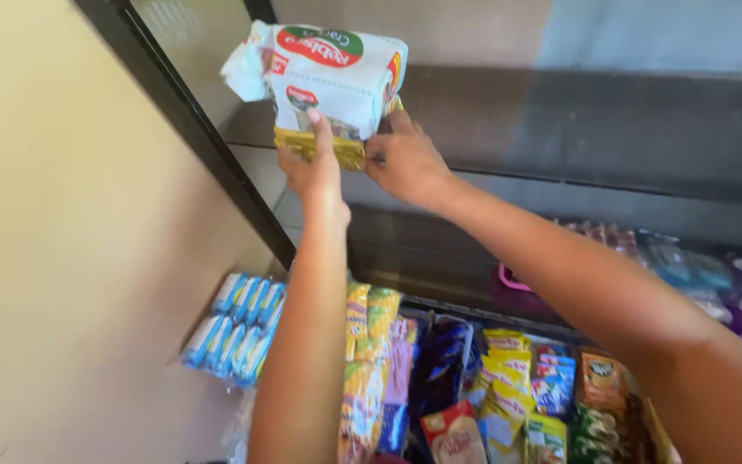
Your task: Organizing various food and household items on a shelf and floor storage area.
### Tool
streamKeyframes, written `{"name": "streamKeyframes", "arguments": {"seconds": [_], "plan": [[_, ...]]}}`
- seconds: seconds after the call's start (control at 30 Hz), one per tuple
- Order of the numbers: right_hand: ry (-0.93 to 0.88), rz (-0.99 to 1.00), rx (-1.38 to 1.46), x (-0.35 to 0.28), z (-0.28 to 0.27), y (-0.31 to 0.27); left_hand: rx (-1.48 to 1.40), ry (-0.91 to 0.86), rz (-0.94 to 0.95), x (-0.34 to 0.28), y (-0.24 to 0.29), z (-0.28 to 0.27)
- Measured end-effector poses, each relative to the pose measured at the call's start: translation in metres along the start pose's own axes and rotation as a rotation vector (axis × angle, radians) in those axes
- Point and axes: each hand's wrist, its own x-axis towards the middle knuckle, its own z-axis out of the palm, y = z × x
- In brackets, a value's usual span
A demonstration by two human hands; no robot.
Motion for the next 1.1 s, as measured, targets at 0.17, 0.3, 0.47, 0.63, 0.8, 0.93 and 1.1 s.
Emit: {"name": "streamKeyframes", "arguments": {"seconds": [0.17,0.3,0.47,0.63,0.8,0.93,1.1], "plan": [[0.040,0.044,0.122,-0.063,-0.026,-0.032,-0.541,-0.262,-0.230,-0.047,-0.027,-0.013],[0.017,0.062,0.125,-0.104,-0.041,-0.055,-0.895,-0.462,-0.170,-0.076,-0.046,-0.020],[0.025,0.031,0.193,-0.153,-0.050,-0.083,-0.923,-0.435,-0.178,-0.106,-0.070,-0.040],[0.048,0.014,0.218,-0.203,-0.055,-0.107,-0.851,-0.414,-0.217,-0.156,-0.072,-0.078],[0.009,-0.003,0.215,-0.254,-0.072,-0.126,-0.880,-0.472,-0.307,-0.192,-0.107,-0.114],[0.006,0.168,0.381,-0.294,-0.078,-0.074,-0.971,-0.552,-0.368,-0.222,-0.123,-0.130],[0.189,0.853,1.059,-0.319,-0.118,-0.023,-0.877,-0.621,-0.459,-0.270,-0.164,-0.142]]}}
